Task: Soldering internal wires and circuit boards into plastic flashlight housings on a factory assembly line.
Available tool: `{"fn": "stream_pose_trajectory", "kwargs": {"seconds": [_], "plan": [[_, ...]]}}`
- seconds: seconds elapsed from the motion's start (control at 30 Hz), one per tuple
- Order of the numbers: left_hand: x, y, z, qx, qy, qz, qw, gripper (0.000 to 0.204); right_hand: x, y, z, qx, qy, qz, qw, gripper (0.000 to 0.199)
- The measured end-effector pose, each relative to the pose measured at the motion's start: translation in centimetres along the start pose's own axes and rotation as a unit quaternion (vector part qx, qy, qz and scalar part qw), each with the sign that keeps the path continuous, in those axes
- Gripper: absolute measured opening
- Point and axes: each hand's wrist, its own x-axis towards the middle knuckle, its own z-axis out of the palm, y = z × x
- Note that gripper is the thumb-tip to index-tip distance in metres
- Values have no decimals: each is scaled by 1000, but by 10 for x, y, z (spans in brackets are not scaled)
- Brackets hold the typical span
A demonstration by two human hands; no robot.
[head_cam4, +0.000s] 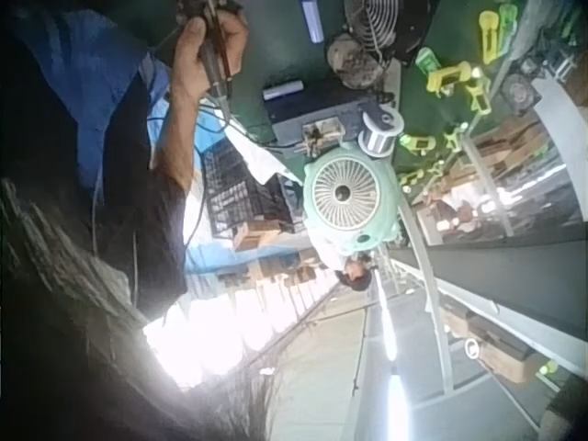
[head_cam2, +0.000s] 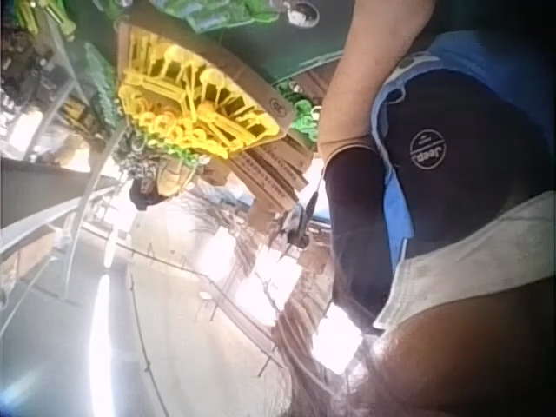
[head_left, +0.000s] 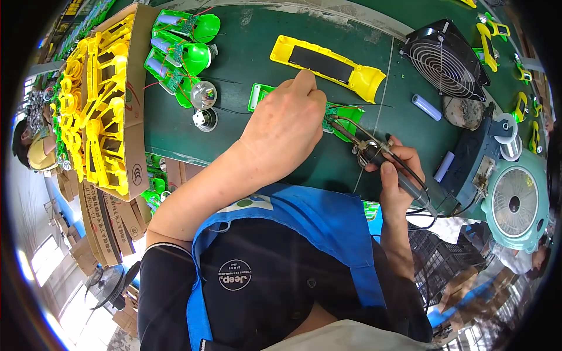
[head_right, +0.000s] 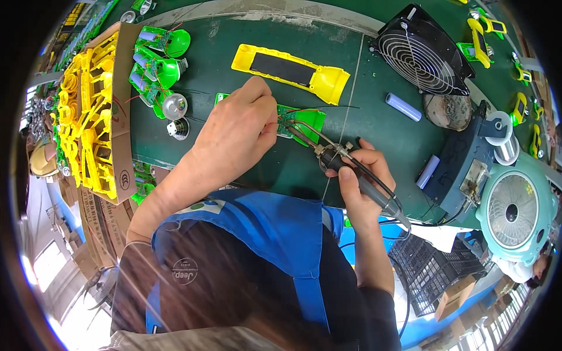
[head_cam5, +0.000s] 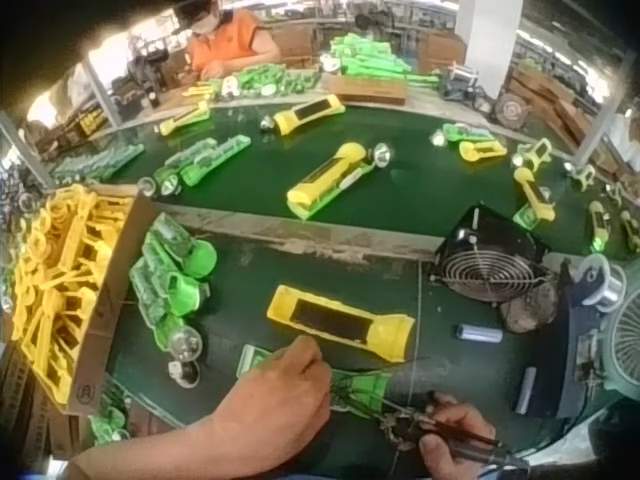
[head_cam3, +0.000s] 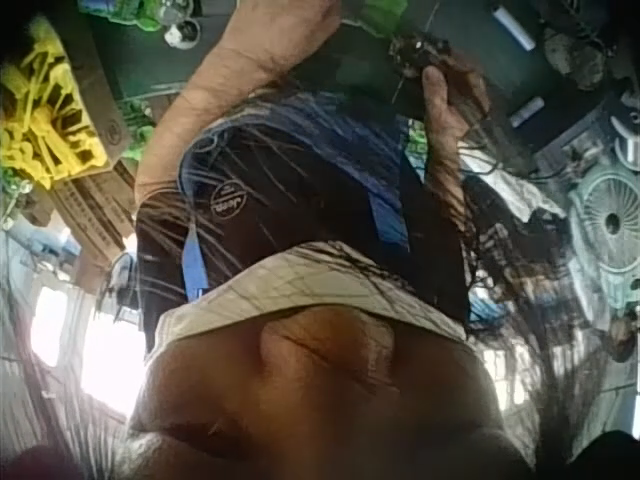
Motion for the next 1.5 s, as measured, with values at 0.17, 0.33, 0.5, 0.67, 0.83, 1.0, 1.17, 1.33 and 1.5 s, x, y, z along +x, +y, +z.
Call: {"fn": "stream_pose_trajectory", "kwargs": {"seconds": [0.17, 0.33, 0.5, 0.67, 0.83, 1.0, 1.17, 1.33, 1.5], "plan": [[2, 2, 1, 21, -2, -7, 1000, 10, 1, 2, -1, -13, -10, -5, 1000, 19], [3, 3, 2, 30, 1, -1, 1000, 10, 1, -1, 1, -7, -7, -3, 1000, 20], [4, 3, 0, 28, -14, 0, 1000, 9, 5, -1, -1, -31, -27, -38, 998, 19], [5, 3, 0, 36, -13, 0, 999, 9, 4, 2, -4, -35, -35, -56, 997, 19], [7, 4, -2, 37, -20, 3, 999, 10, 0, 4, -5, 2, 5, -36, 999, 19], [7, 5, -4, 24, -31, -2, 999, 10, -1, 5, -4, 22, 19, -30, 999, 21], [9, 4, -3, 19, -29, -6, 999, 9, 0, 2, -8, 57, 32, 2, 998, 25], [8, 5, -2, 23, -20, -2, 1000, 9, 7, -6, -10, 75, 19, -22, 997, 31], [-2, -1, -11, 39, -39, 0, 998, 10, 26, -18, -13, 49, 13, -57, 997, 29]]}}
